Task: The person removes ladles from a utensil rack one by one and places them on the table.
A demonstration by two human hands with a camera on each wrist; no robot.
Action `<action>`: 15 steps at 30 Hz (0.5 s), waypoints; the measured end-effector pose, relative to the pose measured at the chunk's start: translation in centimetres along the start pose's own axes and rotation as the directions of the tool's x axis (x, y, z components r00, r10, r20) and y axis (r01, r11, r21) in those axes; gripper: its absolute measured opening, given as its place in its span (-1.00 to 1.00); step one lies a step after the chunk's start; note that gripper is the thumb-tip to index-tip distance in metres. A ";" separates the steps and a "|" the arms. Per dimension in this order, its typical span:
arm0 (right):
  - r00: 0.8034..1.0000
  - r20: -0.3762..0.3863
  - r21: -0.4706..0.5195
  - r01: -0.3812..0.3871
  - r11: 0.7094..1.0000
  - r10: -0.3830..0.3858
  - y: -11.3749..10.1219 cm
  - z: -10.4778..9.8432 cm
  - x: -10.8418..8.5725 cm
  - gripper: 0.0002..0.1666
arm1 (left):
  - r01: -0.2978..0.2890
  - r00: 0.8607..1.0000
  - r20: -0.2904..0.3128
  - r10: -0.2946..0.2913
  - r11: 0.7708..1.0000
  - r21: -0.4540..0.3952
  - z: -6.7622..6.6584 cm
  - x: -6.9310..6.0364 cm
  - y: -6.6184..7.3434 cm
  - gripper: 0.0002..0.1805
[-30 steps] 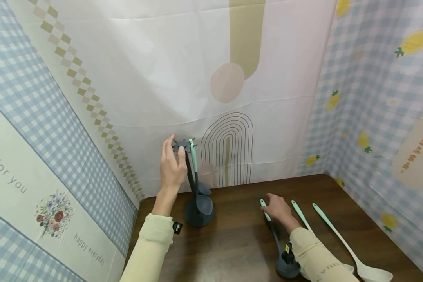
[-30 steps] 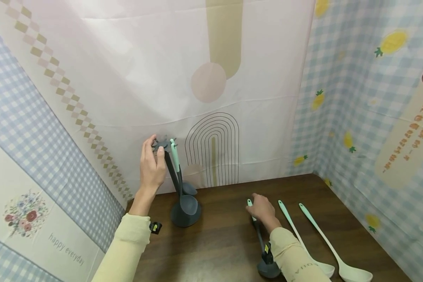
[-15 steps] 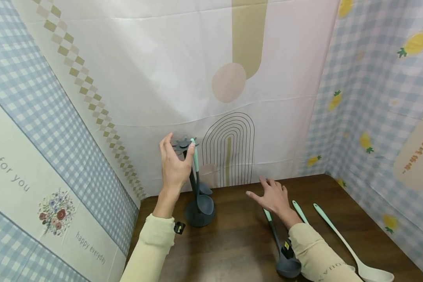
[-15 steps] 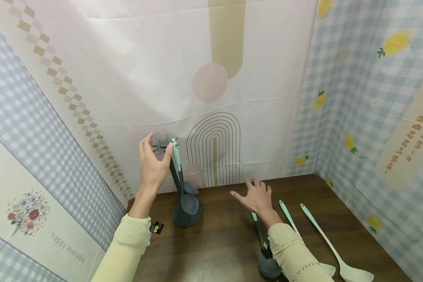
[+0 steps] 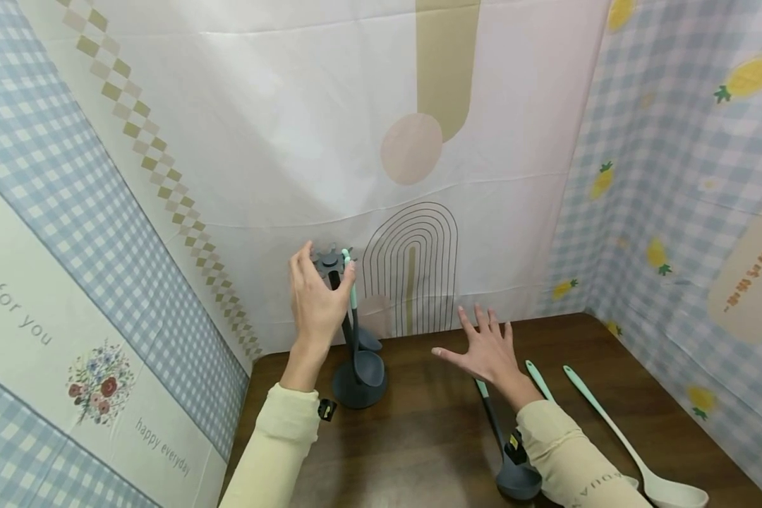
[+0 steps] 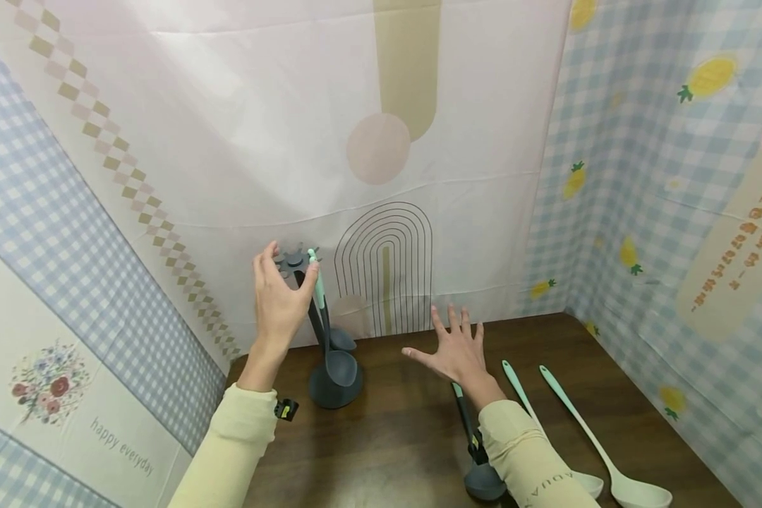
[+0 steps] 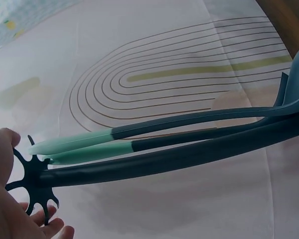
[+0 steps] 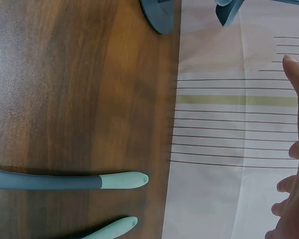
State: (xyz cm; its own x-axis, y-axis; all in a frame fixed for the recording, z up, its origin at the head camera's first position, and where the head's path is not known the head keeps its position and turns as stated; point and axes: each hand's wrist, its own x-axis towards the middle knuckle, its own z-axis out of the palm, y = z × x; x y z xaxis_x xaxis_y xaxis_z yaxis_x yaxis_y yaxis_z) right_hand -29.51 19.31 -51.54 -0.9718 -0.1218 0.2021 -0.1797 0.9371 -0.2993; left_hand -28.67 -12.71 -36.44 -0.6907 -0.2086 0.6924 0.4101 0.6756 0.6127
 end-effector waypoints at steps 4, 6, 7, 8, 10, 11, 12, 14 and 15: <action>1.000 -0.001 0.014 0.015 1.000 -0.015 -0.3 0.0 -0.2 0.42 | -0.048 0.998 -0.036 0.049 0.998 0.032 0.2 0.1 0.0 -0.15; 1.000 -0.006 0.025 0.021 0.999 -0.021 -0.5 0.0 -0.3 0.41 | -0.069 0.996 -0.055 0.070 0.997 0.027 0.2 0.2 0.0 -0.16; 1.000 -0.010 0.030 0.023 0.999 -0.023 -0.6 -0.1 -0.3 0.41 | -0.079 0.995 -0.061 0.080 0.997 0.021 0.3 0.2 0.0 -0.17; 1.000 -0.014 0.034 0.023 0.999 -0.022 -0.7 -0.1 -0.3 0.40 | -0.088 0.994 -0.065 0.089 0.996 0.015 0.3 0.2 0.0 -0.17; 0.999 -0.025 0.041 0.025 0.999 -0.024 -1.0 -0.2 -0.3 0.39 | -0.102 0.993 -0.068 0.101 0.995 -0.004 0.4 0.2 -0.1 -0.19; 0.999 -0.030 0.045 0.026 0.999 -0.024 -1.2 -0.3 -0.2 0.39 | -0.106 0.992 -0.067 0.105 0.994 -0.013 0.4 0.2 -0.2 -0.20; 0.999 -0.033 0.048 0.026 0.999 -0.024 -1.4 -0.4 -0.2 0.38 | -0.112 0.992 -0.065 0.111 0.993 -0.021 0.5 0.2 -0.3 -0.21; 0.999 -0.039 0.060 0.025 0.998 -0.022 -1.8 -0.7 -0.2 0.37 | -0.123 0.991 -0.055 0.121 0.992 -0.031 0.6 0.1 -0.7 -0.23; 0.999 -0.040 0.070 0.026 0.997 -0.023 -2.1 -0.9 -0.1 0.37 | -0.127 0.991 -0.049 0.125 0.991 -0.036 0.6 0.1 -0.8 -0.24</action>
State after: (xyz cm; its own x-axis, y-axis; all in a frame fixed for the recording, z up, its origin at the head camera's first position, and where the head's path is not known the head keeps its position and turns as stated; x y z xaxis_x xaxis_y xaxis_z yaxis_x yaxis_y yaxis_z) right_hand -28.85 17.63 -50.10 -0.9604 -0.1302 0.2465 -0.2151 0.9085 -0.3581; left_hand -29.42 -12.86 -37.08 -0.6037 -0.1568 0.7816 0.5161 0.6704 0.5331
